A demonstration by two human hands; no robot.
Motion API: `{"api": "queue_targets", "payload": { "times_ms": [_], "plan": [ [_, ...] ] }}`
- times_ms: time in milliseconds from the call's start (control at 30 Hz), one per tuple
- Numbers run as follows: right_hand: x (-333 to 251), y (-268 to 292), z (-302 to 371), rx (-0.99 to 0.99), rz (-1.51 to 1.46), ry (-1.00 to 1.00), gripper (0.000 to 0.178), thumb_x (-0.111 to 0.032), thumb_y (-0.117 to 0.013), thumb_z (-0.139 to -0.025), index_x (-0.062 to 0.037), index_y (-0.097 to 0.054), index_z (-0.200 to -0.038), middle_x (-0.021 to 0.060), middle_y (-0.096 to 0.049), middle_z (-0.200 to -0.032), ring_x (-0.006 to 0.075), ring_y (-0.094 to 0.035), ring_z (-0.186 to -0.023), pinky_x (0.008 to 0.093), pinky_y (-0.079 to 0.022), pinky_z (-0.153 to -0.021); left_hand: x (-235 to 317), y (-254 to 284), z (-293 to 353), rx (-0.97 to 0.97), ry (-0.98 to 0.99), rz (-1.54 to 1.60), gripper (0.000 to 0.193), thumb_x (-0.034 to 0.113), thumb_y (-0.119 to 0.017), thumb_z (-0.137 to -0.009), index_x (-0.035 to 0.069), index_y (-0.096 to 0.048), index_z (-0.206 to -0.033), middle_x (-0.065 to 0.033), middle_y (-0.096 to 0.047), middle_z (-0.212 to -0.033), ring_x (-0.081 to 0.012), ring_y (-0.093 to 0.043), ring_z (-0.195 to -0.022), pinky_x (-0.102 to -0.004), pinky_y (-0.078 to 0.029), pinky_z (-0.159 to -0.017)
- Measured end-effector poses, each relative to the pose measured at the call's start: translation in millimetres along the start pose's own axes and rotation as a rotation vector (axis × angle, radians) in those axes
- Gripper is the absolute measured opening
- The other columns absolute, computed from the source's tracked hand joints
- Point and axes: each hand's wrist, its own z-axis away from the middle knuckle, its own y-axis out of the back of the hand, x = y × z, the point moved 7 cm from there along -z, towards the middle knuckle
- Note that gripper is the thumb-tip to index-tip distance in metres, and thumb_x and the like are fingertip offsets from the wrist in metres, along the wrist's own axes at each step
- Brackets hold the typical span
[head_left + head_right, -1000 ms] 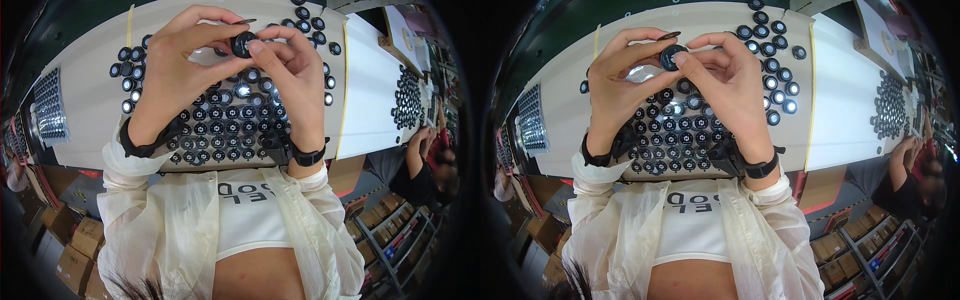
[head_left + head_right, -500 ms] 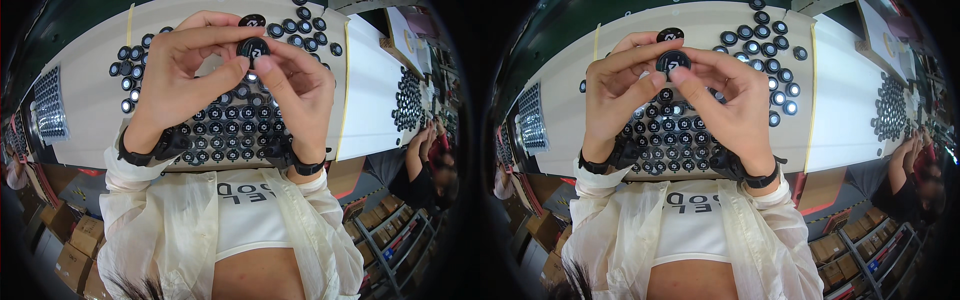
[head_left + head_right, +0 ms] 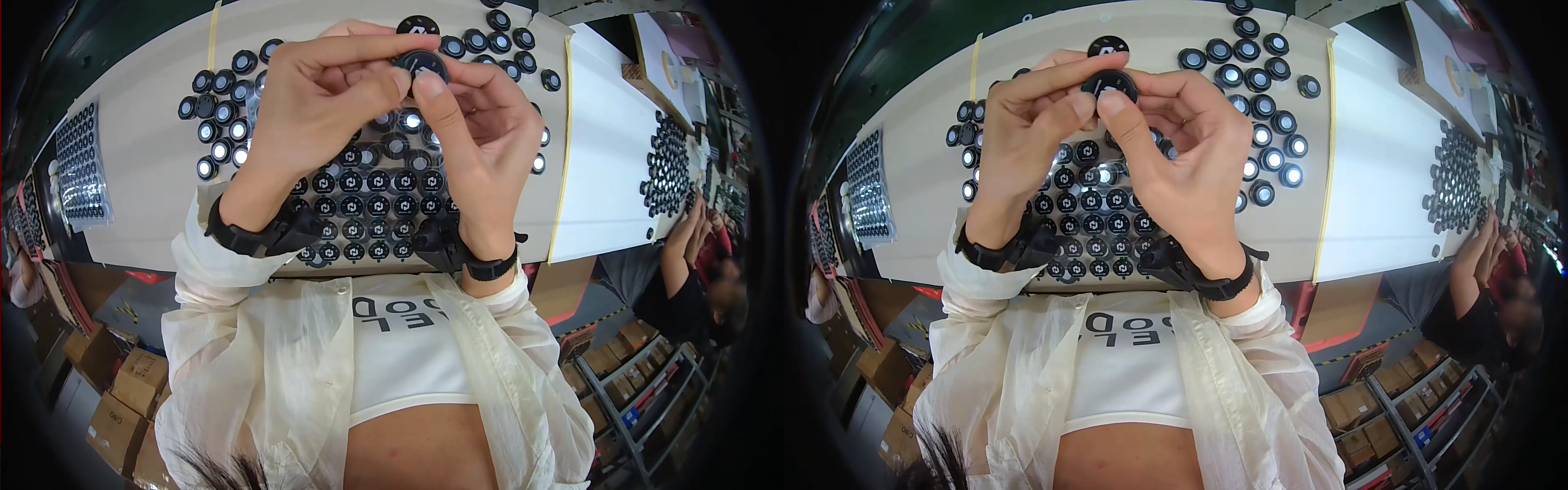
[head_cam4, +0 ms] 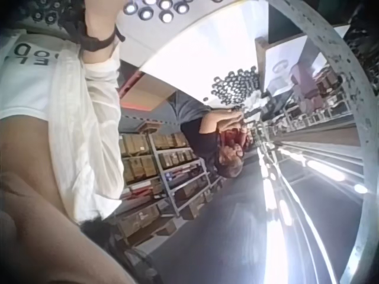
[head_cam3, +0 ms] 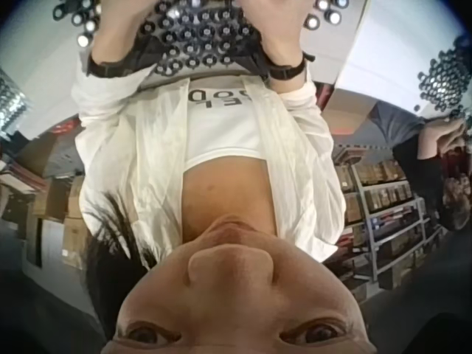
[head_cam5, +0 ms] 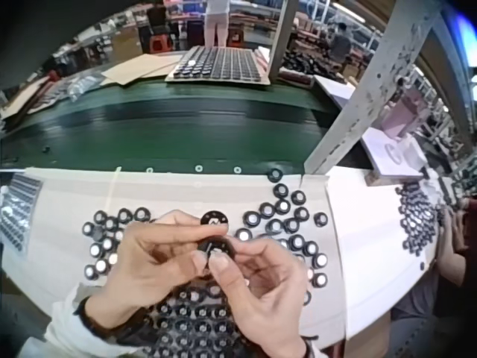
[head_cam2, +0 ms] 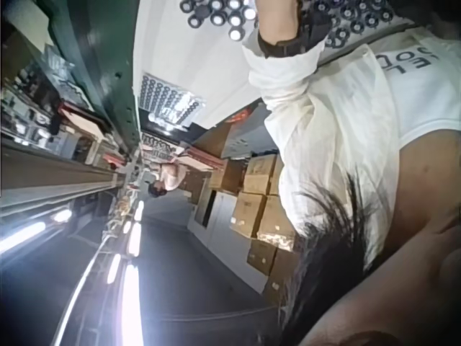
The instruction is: Inspecting and arranging small circular electronic components on a workbench in an assembly line.
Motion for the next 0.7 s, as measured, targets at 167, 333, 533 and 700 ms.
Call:
{"api": "queue_targets", "payload": {
  "times_ms": [167, 333, 533, 700],
  "plan": [
    [5, -5, -2, -0.096, -0.070, -0.075, 0.021, -0.007, -0.066, -0.088, 0.0082, -0.058, -0.102, 0.0139, -0.068, -0.089, 0.0132, -0.066, -0.081, 0.0237, -0.053, -0.073, -5, 6, -1, -0.120, 0.124, 0.129, 0.027, 0.005, -0.057, -0.090, -0.002, -0.066, -0.114, -0.0050, -0.063, -0.092, -0.0097, -0.062, -0.073, -0.0215, -0.050, -0.067],
    [3, -5, 1, -0.108, -0.098, -0.078, 0.022, -0.007, -0.065, -0.089, 0.0083, -0.057, -0.103, 0.0143, -0.067, -0.092, 0.0137, -0.065, -0.084, 0.0239, -0.053, -0.075, 3, 2, 4, -0.107, 0.108, 0.086, 0.029, 0.001, -0.057, -0.088, -0.003, -0.065, -0.116, -0.0075, -0.061, -0.101, -0.0111, -0.063, -0.076, -0.0227, -0.051, -0.070],
    [-1, -7, 3, -0.120, -0.113, -0.062, 0.022, -0.006, -0.065, -0.089, 0.0084, -0.057, -0.103, 0.0146, -0.067, -0.093, 0.0148, -0.065, -0.085, 0.0244, -0.053, -0.076, 7, 2, 7, -0.081, 0.085, 0.078, 0.029, -0.001, -0.062, -0.085, -0.003, -0.066, -0.114, -0.0080, -0.058, -0.106, -0.0105, -0.062, -0.076, -0.0209, -0.049, -0.069],
    [6, -3, 1, -0.126, 0.052, -0.020, 0.034, -0.008, -0.064, -0.089, 0.0071, -0.055, -0.118, 0.0140, -0.067, -0.098, 0.0167, -0.066, -0.091, 0.0267, -0.052, -0.080, 11, 5, 4, -0.065, -0.018, -0.189, 0.032, 0.013, -0.060, -0.091, -0.002, -0.062, -0.119, -0.0090, -0.057, -0.112, -0.0101, -0.062, -0.073, -0.0198, -0.049, -0.066]
  ]
}}
